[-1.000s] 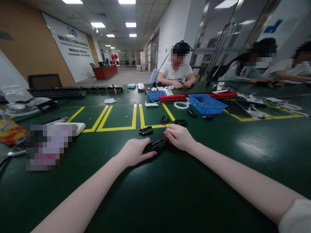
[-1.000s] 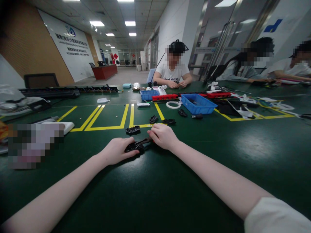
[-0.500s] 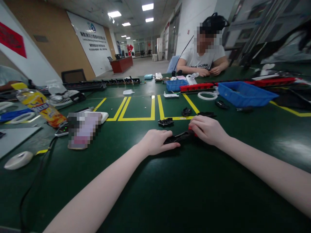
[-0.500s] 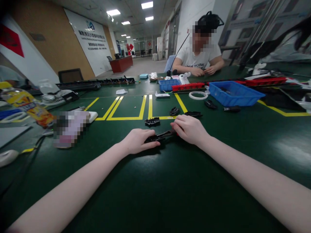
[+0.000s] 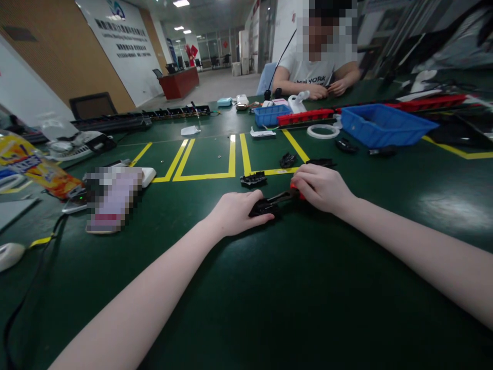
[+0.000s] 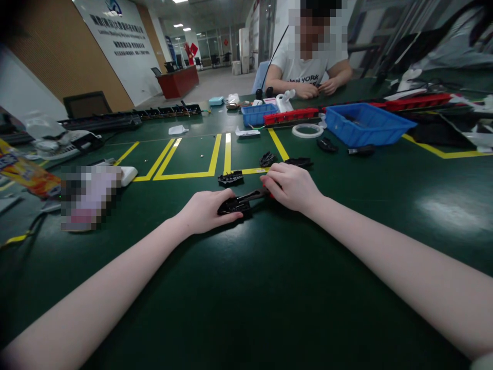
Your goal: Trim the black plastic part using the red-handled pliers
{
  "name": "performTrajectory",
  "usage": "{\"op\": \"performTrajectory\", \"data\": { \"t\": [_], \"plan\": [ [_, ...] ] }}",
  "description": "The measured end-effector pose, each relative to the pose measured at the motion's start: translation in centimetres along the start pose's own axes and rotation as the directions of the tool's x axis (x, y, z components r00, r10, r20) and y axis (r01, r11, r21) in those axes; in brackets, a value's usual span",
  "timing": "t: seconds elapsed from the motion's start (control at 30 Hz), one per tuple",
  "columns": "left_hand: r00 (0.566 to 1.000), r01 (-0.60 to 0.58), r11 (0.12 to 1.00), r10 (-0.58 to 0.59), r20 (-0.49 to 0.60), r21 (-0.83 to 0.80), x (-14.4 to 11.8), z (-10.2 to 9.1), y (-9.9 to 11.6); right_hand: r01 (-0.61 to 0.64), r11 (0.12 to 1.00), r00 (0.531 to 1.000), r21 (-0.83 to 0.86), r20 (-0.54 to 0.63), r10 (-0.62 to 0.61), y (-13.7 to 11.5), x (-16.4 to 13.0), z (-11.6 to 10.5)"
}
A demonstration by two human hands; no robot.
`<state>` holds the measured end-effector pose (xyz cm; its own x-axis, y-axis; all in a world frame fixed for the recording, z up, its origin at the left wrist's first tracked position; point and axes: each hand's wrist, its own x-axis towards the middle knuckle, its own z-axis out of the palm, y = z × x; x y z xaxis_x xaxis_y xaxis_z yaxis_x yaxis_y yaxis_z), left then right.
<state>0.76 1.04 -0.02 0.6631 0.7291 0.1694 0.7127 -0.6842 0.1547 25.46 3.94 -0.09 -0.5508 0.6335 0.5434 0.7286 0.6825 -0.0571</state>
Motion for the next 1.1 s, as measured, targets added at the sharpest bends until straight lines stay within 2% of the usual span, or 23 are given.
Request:
{"op": "performTrajectory", "data": {
  "t": [0.2, 0.37, 0.53, 0.7, 0.8, 0.93, 1.1],
  "plan": [
    [0.998, -0.004, 1.000, 0.006, -0.058, 0.026, -0.3, 0.2, 0.1, -0.031, 0.998, 0.999, 0.056, -0.005, 0.032, 0.3, -0.3, 0.3],
    [0.998, 0.053, 0.998, -0.054, -0.021, -0.028, -0.3, 0.0, 0.2, -0.062, 0.994, 0.998, 0.094, 0.011, 0.061, 0.2, -0.3, 0.1],
    [0.998, 0.065, 0.991, -0.066, -0.003, -0.117, -0.4, -0.1, 0.1, -0.095, 0.989, 0.995, 0.116, 0.035, 0.091, 0.4, -0.3, -0.2],
    [0.996, 0.084, 0.975, -0.081, 0.023, -0.206, -0.4, -0.2, -0.2, -0.030, 1.000, 0.995, 0.003, 0.093, 0.030, 1.2, -0.4, -0.3],
    [0.997, 0.080, 0.967, -0.075, 0.030, -0.243, -0.3, -0.3, -0.3, 0.008, 1.000, 0.993, -0.011, 0.115, -0.007, 1.3, -0.4, -0.5],
    [0.996, 0.082, 0.964, -0.070, 0.059, -0.251, -0.1, -0.5, -0.2, 0.012, 1.000, 0.994, 0.018, 0.111, -0.014, 1.0, -0.4, -0.5],
    [0.993, 0.099, 0.971, -0.083, 0.083, -0.217, 0.0, -0.6, 0.0, -0.054, 0.997, 0.993, 0.061, 0.106, 0.048, 0.6, -0.3, -0.1]
  ]
}}
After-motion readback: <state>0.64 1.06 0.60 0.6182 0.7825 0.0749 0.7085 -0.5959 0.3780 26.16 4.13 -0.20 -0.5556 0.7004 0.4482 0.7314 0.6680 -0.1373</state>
